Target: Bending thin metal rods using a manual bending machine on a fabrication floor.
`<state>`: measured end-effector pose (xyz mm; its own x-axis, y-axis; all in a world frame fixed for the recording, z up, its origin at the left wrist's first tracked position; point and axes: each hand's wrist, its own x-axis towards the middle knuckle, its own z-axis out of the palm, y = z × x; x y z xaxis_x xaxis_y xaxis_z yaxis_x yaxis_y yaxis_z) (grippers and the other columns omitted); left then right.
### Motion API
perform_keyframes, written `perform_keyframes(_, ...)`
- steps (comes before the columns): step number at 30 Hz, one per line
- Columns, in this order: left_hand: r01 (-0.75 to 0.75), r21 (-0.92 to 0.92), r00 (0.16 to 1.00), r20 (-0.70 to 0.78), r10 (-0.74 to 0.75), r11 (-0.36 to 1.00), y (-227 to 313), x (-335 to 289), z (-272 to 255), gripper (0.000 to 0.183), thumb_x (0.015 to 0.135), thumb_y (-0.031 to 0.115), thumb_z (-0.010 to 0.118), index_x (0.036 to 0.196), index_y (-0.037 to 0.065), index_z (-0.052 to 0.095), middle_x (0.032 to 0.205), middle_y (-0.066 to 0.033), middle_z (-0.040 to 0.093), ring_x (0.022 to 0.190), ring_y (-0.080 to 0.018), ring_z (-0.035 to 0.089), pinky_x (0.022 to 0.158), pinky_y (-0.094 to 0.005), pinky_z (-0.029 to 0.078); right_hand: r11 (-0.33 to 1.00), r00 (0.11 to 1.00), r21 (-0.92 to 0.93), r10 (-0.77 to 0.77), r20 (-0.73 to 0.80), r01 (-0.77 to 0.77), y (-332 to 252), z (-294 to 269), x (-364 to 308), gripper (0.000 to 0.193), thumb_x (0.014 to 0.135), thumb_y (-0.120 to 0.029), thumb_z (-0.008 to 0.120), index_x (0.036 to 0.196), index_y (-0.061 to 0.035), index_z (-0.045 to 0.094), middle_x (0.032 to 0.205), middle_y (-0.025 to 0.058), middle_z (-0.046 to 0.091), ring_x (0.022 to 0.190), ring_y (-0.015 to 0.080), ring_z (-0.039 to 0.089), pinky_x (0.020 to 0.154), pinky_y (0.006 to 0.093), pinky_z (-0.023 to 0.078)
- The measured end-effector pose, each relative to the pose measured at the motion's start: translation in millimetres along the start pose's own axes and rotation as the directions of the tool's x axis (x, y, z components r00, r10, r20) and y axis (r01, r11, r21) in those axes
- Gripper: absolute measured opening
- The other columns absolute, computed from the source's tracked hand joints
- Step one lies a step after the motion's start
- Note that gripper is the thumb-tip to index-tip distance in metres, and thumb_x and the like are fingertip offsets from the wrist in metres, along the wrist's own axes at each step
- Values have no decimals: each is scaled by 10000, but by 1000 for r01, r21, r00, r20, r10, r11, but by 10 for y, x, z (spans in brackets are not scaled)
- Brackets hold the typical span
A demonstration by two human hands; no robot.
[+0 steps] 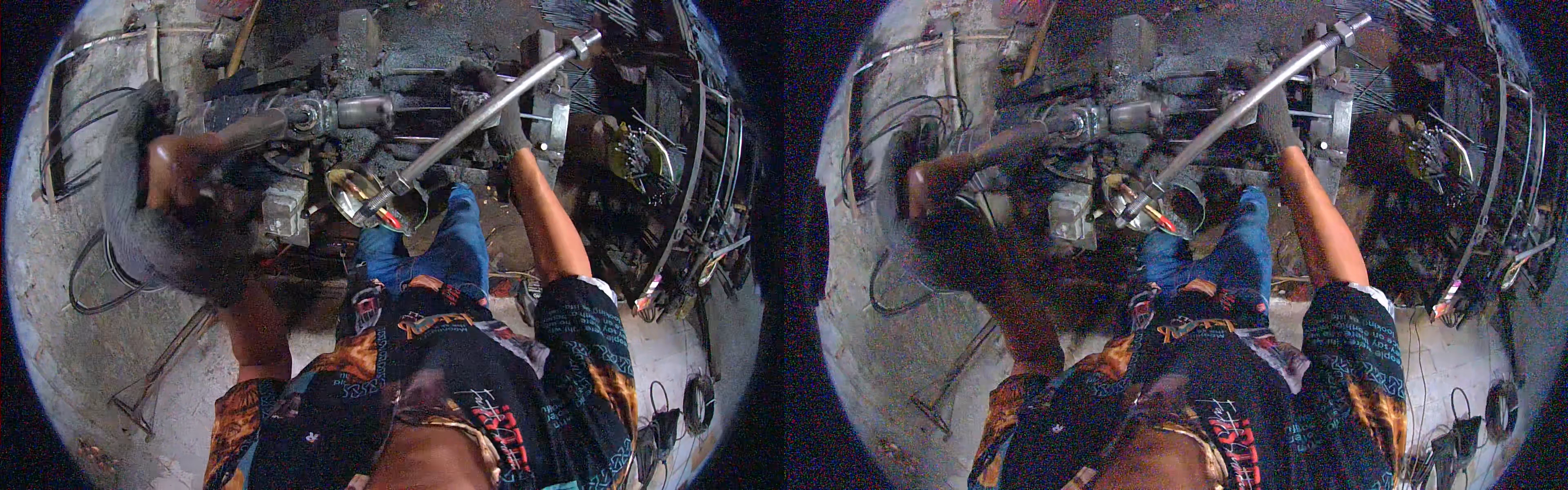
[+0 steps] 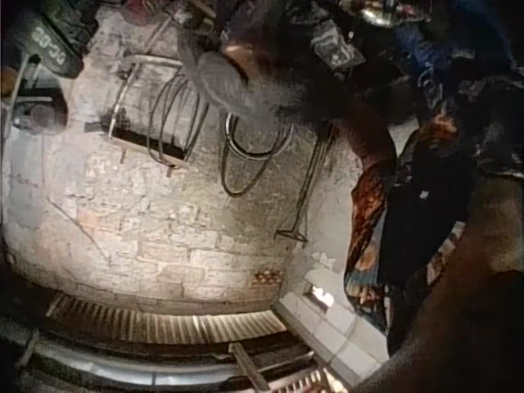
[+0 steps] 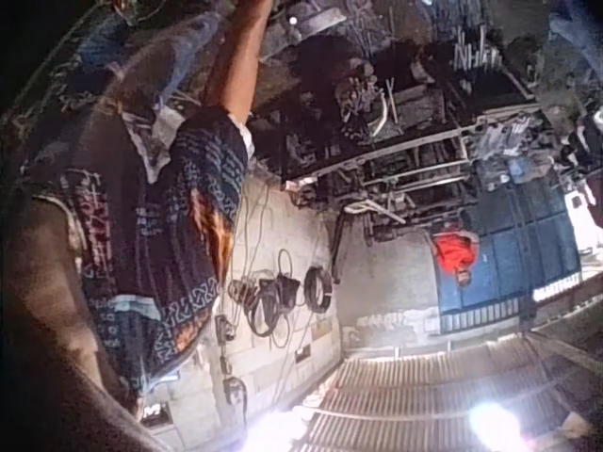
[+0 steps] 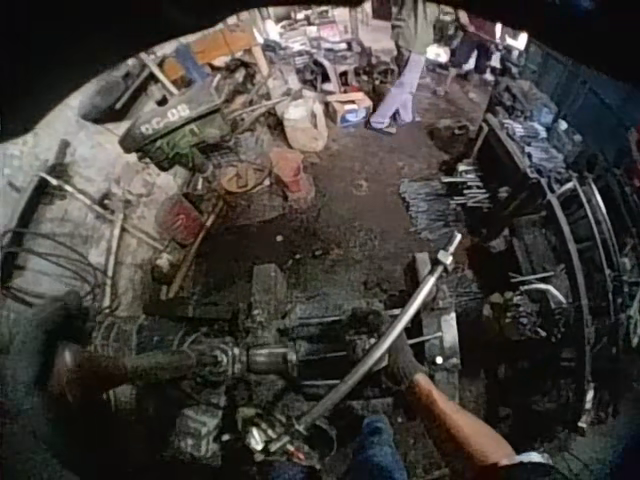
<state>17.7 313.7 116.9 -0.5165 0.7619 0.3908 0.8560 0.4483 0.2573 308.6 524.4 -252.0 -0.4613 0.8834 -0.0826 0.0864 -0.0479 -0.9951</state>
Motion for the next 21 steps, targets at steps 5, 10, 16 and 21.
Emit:
perform_keyframes(5,69,-82,998,5,-69,994,126,26,10,235,886,182,616,1049,19,570,1025,-95,640,933,-204,597,887,-328,493,995,995,57,74,71,-78,393,-186,-71,470,1010,-200,434,1429,3,505,1425,111,549,1293,224,517,1135,345,360)
perform_keyframes(10,254,-536,967,143,-210,805,101,8,76,177,877,183,621,960,40,561,973,-89,635,889,-198,593,862,-330,498,988,993,107,105,61,-111,410,-109,-4,473,1025,-224,423,1445,-17,491,1409,115,559,1257,212,534,1091,335,403)
perform_keyframes(16,163,-406,987,54,-155,899,91,4,58,219,885,188,597,1020,23,547,1028,-105,623,944,-213,584,893,-341,487,959,961,59,276,5,-275,-92,44,-95,492,1045,-320,425,1424,-17,507,1325,86,603,1157,187,576,1014,318,462)
perform_keyframes(21,136,-401,990,29,-136,906,87,26,52,258,892,192,577,1070,9,536,1075,-119,614,989,-225,577,918,-351,478,971,973,73,227,37,-229,-243,29,-77,488,1041,-332,438,1418,-33,517,1322,79,603,1125,182,590,981,324,484)
